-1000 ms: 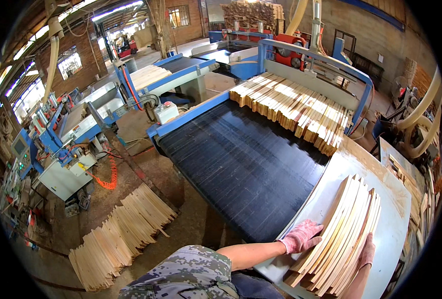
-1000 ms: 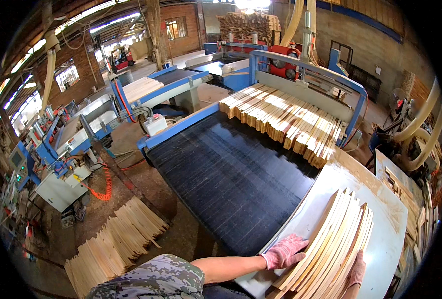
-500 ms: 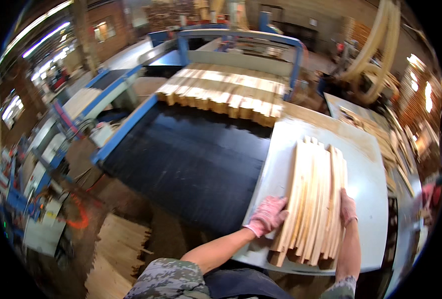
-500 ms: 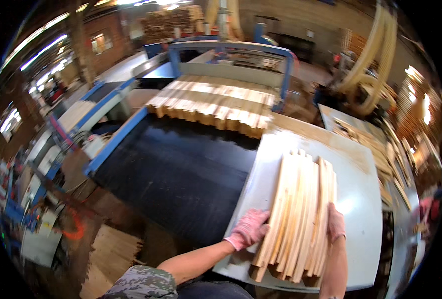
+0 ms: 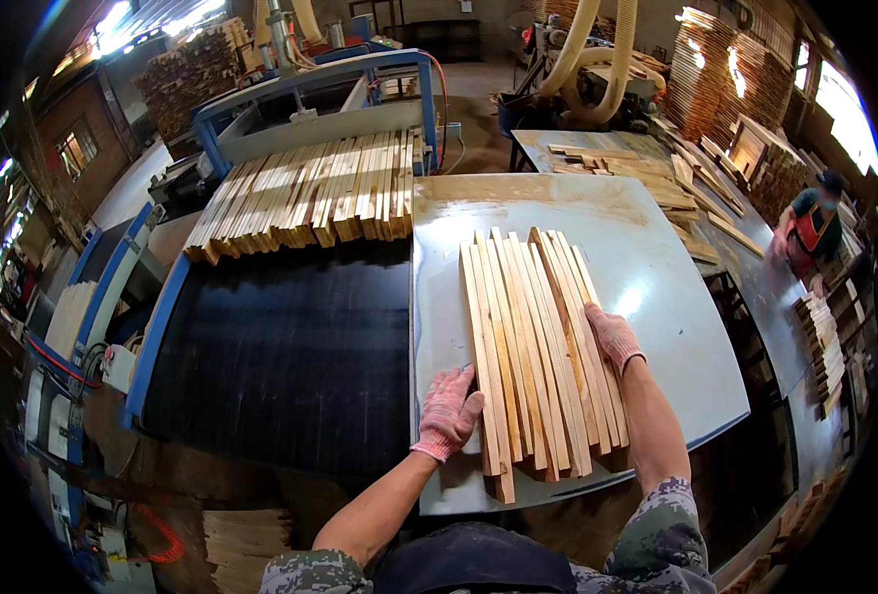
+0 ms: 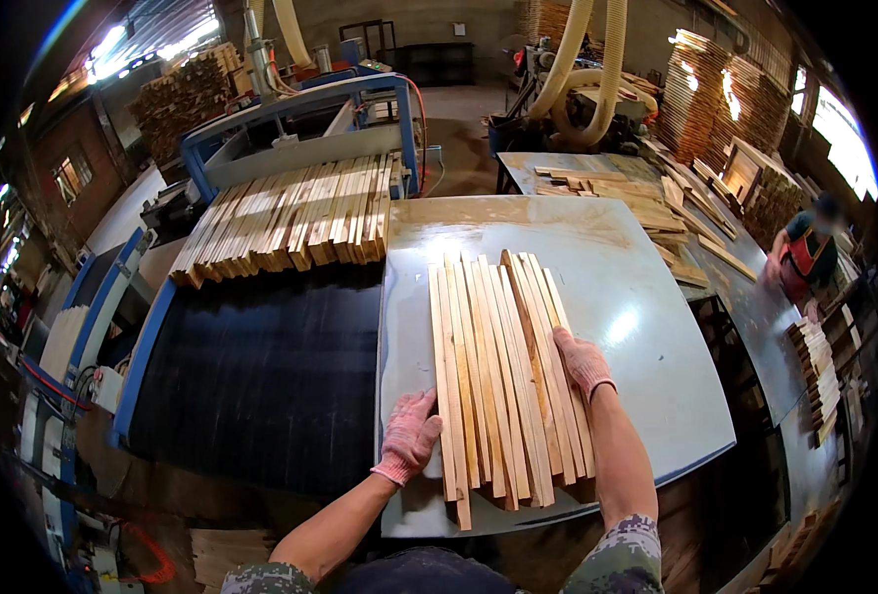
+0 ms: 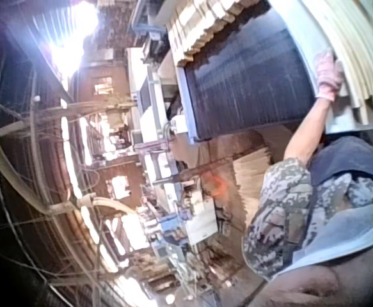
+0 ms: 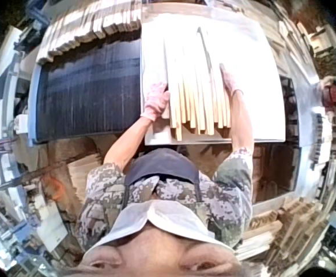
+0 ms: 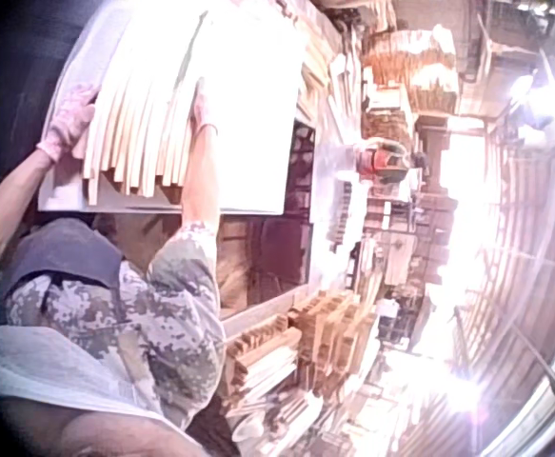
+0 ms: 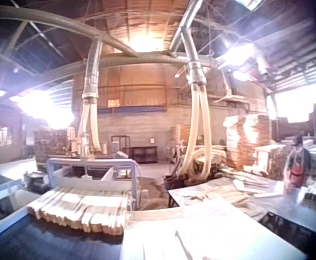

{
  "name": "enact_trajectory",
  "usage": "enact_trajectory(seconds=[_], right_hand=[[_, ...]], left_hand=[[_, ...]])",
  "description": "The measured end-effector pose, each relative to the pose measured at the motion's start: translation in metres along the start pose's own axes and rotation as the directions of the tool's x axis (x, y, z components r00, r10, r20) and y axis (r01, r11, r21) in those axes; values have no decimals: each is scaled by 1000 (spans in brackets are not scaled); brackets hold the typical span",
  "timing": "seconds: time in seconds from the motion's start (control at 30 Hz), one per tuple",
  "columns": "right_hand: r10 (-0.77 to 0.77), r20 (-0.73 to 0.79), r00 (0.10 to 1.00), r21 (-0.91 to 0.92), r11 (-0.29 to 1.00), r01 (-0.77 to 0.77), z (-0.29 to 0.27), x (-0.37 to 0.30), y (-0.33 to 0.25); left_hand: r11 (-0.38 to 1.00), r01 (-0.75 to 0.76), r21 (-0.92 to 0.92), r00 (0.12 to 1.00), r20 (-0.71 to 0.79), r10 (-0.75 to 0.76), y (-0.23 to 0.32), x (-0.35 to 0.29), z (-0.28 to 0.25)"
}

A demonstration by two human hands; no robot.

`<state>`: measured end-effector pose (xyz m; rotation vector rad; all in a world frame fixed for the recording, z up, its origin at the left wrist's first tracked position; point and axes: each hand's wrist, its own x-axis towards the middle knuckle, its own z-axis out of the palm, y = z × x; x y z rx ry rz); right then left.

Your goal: The person picks up stacks of wooden planks from the floor and places them onto a conveyor belt. They repeatedly lift bundles of wood, align them, and arrange them on the belt while another worker is visible in the background.

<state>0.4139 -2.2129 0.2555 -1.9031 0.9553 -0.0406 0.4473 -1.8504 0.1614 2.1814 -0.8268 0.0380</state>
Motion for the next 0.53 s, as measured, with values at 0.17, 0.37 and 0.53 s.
enact_trajectory(seconds=[0.17,0.37,0.53], right_hand=[[7,8,1000,22,1000,-7,1,-4,-4],[-30,-13,999,4,1000,30,2,15,10],[-19,20,1000,55,998,18,3,22,16]], left_hand=[[1000,-10,2,1000,15,10,-1,1,-3],[1000,-25,8,1000,12,25,-6,3,4],[1000,13,-3,999,41,-13,-2,3,2]])
